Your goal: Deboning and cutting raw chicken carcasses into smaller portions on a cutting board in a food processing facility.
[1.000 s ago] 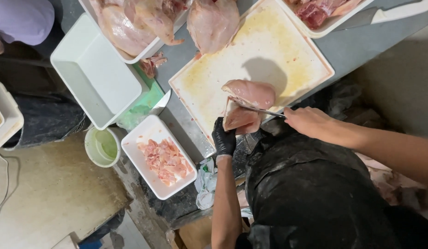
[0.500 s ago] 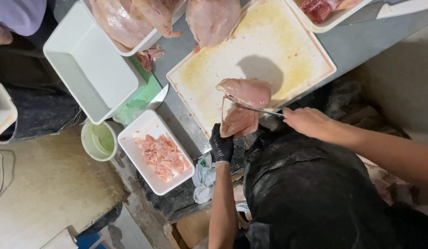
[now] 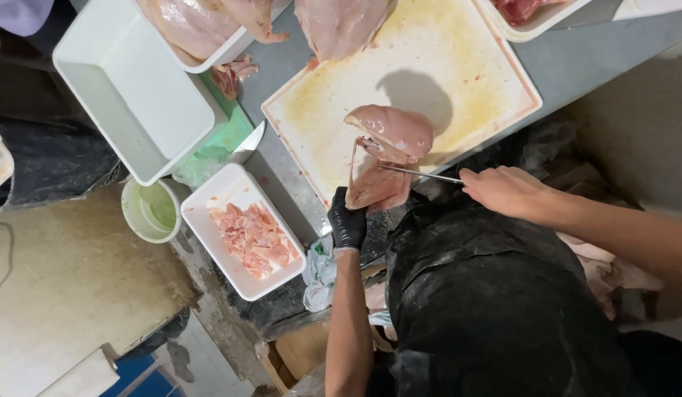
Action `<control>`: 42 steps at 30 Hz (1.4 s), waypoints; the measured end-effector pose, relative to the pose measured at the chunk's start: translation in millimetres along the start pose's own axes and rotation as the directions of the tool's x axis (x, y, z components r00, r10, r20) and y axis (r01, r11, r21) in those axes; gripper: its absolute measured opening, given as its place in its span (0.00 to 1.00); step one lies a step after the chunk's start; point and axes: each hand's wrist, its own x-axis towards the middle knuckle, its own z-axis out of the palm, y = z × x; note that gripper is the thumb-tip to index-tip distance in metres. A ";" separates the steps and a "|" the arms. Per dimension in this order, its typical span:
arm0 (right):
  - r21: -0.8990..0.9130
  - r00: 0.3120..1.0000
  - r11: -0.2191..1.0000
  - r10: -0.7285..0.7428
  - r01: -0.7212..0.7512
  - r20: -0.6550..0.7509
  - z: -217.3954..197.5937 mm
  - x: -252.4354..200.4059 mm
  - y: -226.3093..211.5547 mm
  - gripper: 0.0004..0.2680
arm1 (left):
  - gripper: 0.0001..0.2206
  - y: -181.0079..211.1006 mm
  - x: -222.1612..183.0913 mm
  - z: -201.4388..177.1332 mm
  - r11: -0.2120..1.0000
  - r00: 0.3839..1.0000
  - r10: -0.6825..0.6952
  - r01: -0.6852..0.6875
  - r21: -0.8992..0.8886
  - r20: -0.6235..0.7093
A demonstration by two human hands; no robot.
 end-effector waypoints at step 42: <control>0.391 0.930 0.847 0.360 -0.360 0.076 -60.8 -90.9 -98.8 0.17 | 0.42 45.6 107.9 -16.2 0.910 0.990 0.024 -0.078 0.407 0.137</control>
